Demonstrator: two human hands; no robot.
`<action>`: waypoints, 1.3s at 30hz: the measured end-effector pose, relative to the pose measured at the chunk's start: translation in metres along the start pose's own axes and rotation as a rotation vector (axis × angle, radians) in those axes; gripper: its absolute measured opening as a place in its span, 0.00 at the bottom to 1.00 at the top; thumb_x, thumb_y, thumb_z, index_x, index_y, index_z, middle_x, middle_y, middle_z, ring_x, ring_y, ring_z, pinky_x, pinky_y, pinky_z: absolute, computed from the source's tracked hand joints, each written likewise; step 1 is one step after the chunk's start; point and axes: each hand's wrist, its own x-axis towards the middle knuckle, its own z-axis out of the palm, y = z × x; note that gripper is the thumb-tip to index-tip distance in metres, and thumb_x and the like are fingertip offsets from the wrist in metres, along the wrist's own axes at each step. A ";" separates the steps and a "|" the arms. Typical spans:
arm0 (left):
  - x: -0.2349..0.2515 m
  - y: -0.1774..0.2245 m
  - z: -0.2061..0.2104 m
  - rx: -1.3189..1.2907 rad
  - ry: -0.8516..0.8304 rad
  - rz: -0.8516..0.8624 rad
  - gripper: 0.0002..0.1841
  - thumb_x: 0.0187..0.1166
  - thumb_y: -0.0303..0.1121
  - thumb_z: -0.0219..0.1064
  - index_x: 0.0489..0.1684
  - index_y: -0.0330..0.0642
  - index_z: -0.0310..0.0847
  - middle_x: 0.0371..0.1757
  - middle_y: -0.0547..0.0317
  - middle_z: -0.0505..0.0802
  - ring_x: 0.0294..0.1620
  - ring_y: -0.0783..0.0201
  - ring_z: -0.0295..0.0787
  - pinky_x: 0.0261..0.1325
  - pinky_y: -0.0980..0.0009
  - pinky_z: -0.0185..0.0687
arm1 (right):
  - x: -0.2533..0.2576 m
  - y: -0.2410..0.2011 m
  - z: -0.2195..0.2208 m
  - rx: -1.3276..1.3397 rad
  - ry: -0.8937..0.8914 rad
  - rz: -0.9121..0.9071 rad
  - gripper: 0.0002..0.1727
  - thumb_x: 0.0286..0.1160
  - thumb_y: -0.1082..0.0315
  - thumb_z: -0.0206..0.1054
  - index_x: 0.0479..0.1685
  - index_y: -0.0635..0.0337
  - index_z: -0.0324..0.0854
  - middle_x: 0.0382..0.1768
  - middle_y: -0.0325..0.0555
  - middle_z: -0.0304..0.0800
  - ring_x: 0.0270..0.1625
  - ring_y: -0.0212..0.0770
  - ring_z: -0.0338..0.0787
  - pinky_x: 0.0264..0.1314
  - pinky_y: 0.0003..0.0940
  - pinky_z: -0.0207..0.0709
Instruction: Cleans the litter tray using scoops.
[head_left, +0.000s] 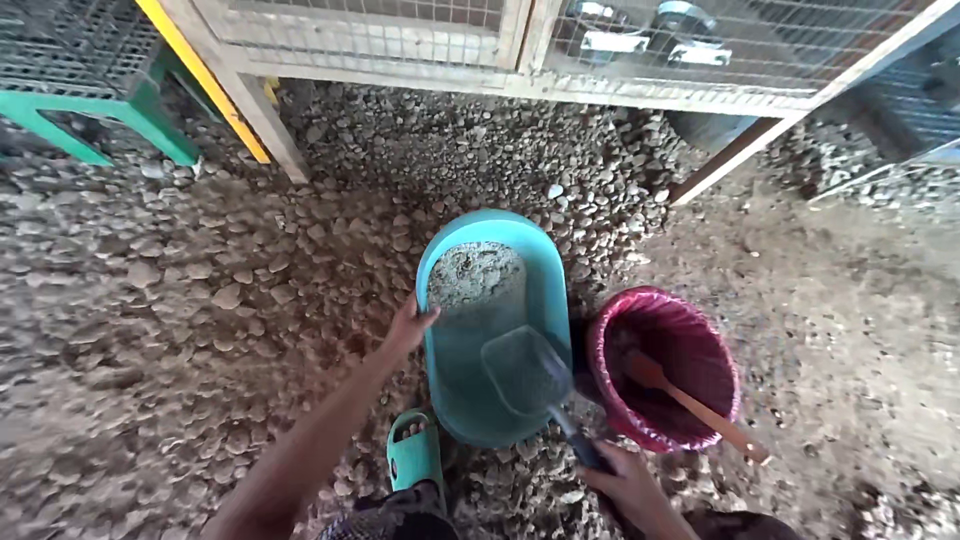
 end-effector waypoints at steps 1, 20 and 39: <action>-0.014 0.002 0.002 0.031 0.018 0.030 0.33 0.87 0.32 0.62 0.89 0.28 0.53 0.80 0.32 0.76 0.79 0.52 0.77 0.82 0.58 0.71 | 0.015 0.002 0.015 -0.045 -0.054 0.021 0.25 0.70 0.67 0.75 0.65 0.71 0.82 0.38 0.58 0.90 0.29 0.48 0.89 0.37 0.48 0.86; -0.025 -0.052 -0.011 -0.173 0.224 -0.113 0.31 0.92 0.32 0.55 0.92 0.31 0.48 0.86 0.34 0.70 0.83 0.54 0.72 0.84 0.60 0.67 | 0.094 -0.025 0.070 -0.192 0.258 -0.383 0.30 0.66 0.66 0.80 0.68 0.73 0.83 0.51 0.67 0.94 0.53 0.60 0.95 0.63 0.58 0.85; -0.103 -0.121 0.079 -0.536 0.091 -0.592 0.35 0.77 0.18 0.67 0.84 0.36 0.56 0.68 0.36 0.83 0.60 0.48 0.87 0.57 0.52 0.86 | 0.079 0.001 0.053 -0.233 0.203 -0.202 0.29 0.68 0.65 0.78 0.71 0.66 0.84 0.53 0.61 0.95 0.53 0.55 0.94 0.63 0.54 0.83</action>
